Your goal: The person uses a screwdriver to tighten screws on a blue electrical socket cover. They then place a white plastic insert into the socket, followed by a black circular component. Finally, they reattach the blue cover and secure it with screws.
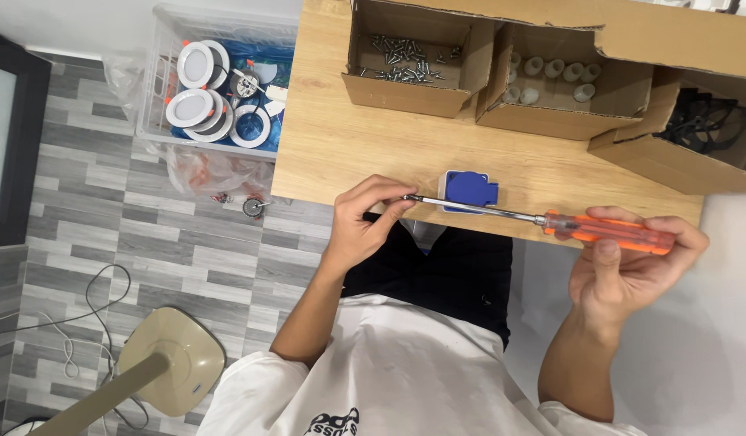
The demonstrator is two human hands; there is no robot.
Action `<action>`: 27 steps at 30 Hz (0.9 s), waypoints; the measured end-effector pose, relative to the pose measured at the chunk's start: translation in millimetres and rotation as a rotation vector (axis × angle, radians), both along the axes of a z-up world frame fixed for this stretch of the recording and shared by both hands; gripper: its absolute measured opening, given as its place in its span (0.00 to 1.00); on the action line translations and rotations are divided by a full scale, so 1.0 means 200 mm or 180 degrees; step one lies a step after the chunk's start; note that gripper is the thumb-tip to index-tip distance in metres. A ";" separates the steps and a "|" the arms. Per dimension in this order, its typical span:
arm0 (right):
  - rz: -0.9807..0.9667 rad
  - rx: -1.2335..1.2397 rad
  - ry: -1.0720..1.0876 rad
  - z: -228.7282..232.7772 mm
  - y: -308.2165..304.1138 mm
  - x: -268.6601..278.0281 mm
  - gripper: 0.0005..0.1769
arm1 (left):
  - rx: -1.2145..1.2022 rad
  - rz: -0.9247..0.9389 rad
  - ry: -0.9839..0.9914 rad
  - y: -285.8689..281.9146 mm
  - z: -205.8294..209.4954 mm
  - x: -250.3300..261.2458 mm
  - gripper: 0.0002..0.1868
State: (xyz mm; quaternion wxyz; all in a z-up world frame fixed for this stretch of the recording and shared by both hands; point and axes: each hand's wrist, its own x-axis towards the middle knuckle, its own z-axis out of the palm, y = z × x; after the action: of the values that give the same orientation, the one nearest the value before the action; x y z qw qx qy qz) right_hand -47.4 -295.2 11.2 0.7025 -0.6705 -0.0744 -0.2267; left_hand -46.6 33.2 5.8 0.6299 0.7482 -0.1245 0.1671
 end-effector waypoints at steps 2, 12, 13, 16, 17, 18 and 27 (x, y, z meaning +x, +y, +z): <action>0.0051 -0.0114 -0.0056 0.02 -0.01 0.00 0.27 | 0.0091 0.0007 -0.0075 0.01 0.02 0.00 0.06; 0.0354 -0.0537 -0.0045 0.12 -0.09 0.02 0.28 | 0.1077 -0.0029 -0.0652 0.02 -0.01 -0.05 0.07; 0.0338 -0.0544 -0.0041 0.15 -0.08 0.04 0.28 | 0.1069 -0.0045 -0.0652 -0.01 0.00 -0.05 0.07; 0.0637 -0.0415 -0.0024 0.23 -0.06 0.06 0.28 | 0.0913 0.0082 -0.0904 -0.10 0.02 -0.06 0.04; 0.0641 -0.0402 -0.0078 0.24 -0.07 0.06 0.31 | 0.0858 0.0093 -0.0918 -0.12 0.03 -0.07 0.04; 0.0645 -0.0389 -0.0132 0.24 -0.08 0.07 0.33 | 0.0802 0.0103 -0.0933 -0.15 0.03 -0.07 0.04; 0.0571 -0.0924 -0.0727 0.48 -0.15 0.13 0.30 | 0.1091 -0.0225 -0.1105 -0.17 -0.01 0.06 0.36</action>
State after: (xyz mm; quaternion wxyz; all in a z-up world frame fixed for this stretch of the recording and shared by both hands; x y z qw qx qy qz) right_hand -21.1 -325.4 108.0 0.6028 -0.7254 -0.2448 -0.2248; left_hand -35.3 -0.1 3.6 0.4685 0.7993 -0.2835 0.2474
